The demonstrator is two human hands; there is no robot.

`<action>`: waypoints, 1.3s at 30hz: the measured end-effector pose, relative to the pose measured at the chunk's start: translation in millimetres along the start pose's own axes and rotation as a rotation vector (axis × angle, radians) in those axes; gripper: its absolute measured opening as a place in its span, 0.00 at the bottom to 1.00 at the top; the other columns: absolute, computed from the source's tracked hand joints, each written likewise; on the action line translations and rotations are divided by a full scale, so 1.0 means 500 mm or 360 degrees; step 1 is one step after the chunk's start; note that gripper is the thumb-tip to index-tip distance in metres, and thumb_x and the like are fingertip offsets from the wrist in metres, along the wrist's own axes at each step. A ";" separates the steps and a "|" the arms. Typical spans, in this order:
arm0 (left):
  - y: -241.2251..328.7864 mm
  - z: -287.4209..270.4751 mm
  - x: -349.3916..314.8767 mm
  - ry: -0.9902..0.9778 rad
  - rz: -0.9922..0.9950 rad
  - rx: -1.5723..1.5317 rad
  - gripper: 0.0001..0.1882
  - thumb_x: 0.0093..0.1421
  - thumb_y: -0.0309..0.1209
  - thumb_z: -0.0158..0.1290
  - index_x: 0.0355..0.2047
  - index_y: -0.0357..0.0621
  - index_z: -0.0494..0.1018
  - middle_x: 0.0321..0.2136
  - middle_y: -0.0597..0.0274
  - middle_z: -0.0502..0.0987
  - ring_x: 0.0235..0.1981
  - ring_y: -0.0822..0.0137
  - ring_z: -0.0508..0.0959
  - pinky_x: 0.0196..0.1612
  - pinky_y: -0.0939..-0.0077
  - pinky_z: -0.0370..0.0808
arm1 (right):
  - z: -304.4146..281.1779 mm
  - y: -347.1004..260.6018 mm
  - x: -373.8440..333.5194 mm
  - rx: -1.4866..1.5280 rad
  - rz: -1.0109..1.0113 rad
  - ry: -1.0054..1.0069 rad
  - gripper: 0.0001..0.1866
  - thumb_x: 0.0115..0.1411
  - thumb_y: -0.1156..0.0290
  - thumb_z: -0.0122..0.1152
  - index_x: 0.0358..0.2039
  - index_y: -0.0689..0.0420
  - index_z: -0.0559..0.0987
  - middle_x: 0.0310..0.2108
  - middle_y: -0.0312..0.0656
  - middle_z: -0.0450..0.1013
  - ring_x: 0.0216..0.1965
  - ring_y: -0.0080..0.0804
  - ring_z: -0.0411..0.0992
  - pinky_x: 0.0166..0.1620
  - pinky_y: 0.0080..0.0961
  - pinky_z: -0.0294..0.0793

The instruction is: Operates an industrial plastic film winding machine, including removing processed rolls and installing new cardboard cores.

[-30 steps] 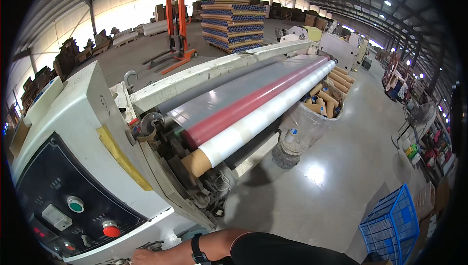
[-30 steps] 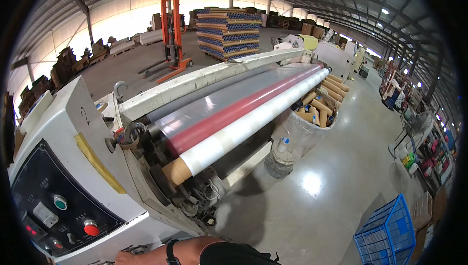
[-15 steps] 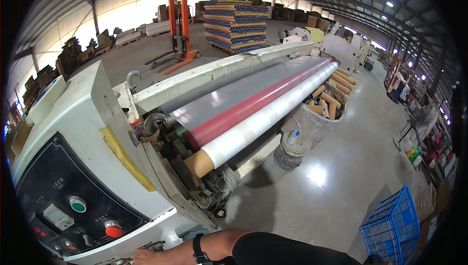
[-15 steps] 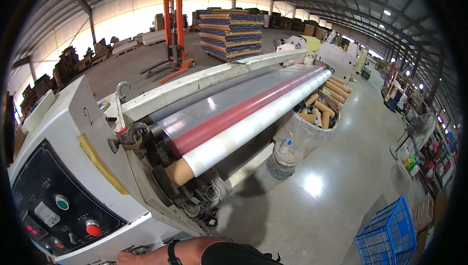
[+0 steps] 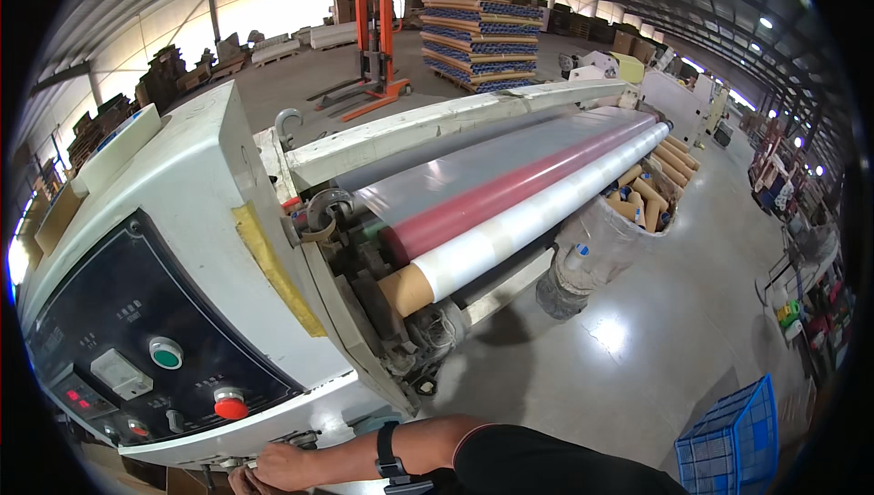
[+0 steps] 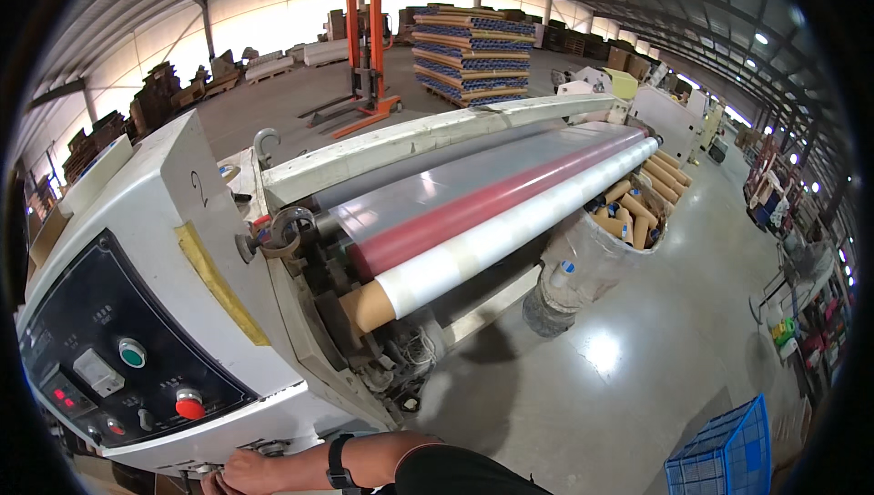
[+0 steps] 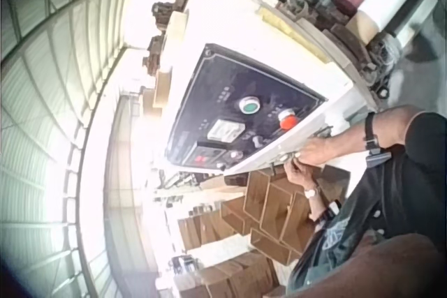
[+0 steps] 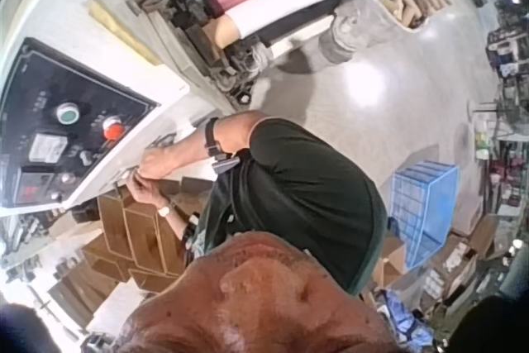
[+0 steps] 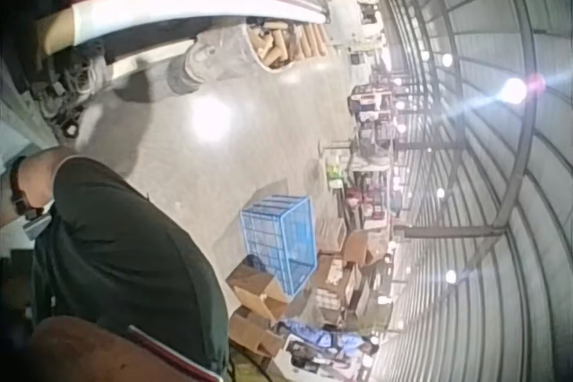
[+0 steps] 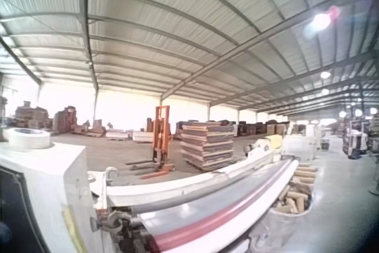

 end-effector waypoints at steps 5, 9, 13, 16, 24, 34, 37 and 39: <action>0.015 -0.001 -0.002 0.0015 -0.0014 0.0091 0.08 0.60 0.28 0.52 0.31 0.35 0.76 0.29 0.53 0.78 0.31 0.57 0.77 0.40 0.66 0.74 | 0.029 -0.002 0.000 0.0076 0.0150 0.0062 0.09 0.48 0.70 0.53 0.17 0.59 0.77 0.19 0.46 0.74 0.23 0.41 0.75 0.30 0.35 0.74; 0.019 -0.005 -0.001 0.0028 0.0036 0.0091 0.07 0.60 0.28 0.52 0.31 0.36 0.77 0.29 0.53 0.78 0.30 0.57 0.77 0.39 0.67 0.74 | 0.026 -0.005 0.001 0.0096 0.0172 0.0113 0.09 0.48 0.70 0.52 0.16 0.58 0.77 0.18 0.46 0.75 0.23 0.41 0.76 0.30 0.34 0.74; 0.014 -0.006 -0.001 -0.0003 -0.0006 0.0110 0.08 0.60 0.28 0.52 0.31 0.36 0.77 0.28 0.53 0.78 0.30 0.57 0.77 0.38 0.66 0.74 | 0.026 -0.005 0.003 0.0099 0.0188 0.0041 0.10 0.49 0.70 0.52 0.16 0.58 0.77 0.18 0.47 0.75 0.23 0.41 0.76 0.30 0.35 0.74; 0.023 -0.006 0.000 -0.0017 -0.0028 0.0111 0.08 0.60 0.28 0.52 0.31 0.36 0.77 0.29 0.53 0.78 0.30 0.57 0.77 0.38 0.67 0.74 | 0.025 -0.003 0.002 0.0089 0.0158 0.0090 0.10 0.49 0.70 0.52 0.15 0.58 0.77 0.18 0.47 0.75 0.23 0.41 0.76 0.29 0.35 0.74; 0.027 -0.005 0.001 -0.0014 -0.0036 0.0108 0.07 0.60 0.27 0.52 0.31 0.36 0.77 0.29 0.53 0.78 0.30 0.57 0.77 0.38 0.67 0.74 | 0.032 -0.002 0.002 0.0068 0.0158 0.0096 0.10 0.49 0.70 0.52 0.16 0.58 0.78 0.19 0.47 0.75 0.24 0.41 0.76 0.31 0.34 0.74; 0.025 -0.005 0.002 -0.0012 -0.0033 0.0117 0.07 0.60 0.28 0.51 0.32 0.37 0.77 0.30 0.54 0.78 0.31 0.57 0.77 0.39 0.67 0.74 | 0.021 -0.006 0.001 0.0007 0.0176 0.0052 0.10 0.49 0.69 0.52 0.16 0.57 0.78 0.18 0.46 0.75 0.23 0.40 0.76 0.29 0.34 0.74; 0.024 -0.004 0.002 -0.0012 -0.0017 0.0131 0.07 0.60 0.27 0.51 0.31 0.37 0.77 0.30 0.54 0.78 0.31 0.57 0.77 0.39 0.67 0.74 | 0.023 -0.004 0.001 0.0010 0.0173 0.0052 0.10 0.49 0.69 0.52 0.16 0.57 0.78 0.18 0.46 0.75 0.22 0.40 0.76 0.28 0.34 0.74; 0.019 -0.004 0.000 -0.0008 -0.0013 0.0121 0.07 0.60 0.27 0.51 0.31 0.37 0.77 0.30 0.54 0.78 0.32 0.58 0.77 0.39 0.67 0.74 | 0.018 -0.004 0.001 0.0058 0.0155 0.0085 0.10 0.49 0.70 0.52 0.16 0.58 0.78 0.17 0.46 0.75 0.22 0.40 0.76 0.28 0.35 0.74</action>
Point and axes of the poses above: each hand's wrist, its own x-axis towards the middle knuckle, its own z-axis out of the palm, y = z × x, the point moved 1 cm from there along x, towards the middle knuckle
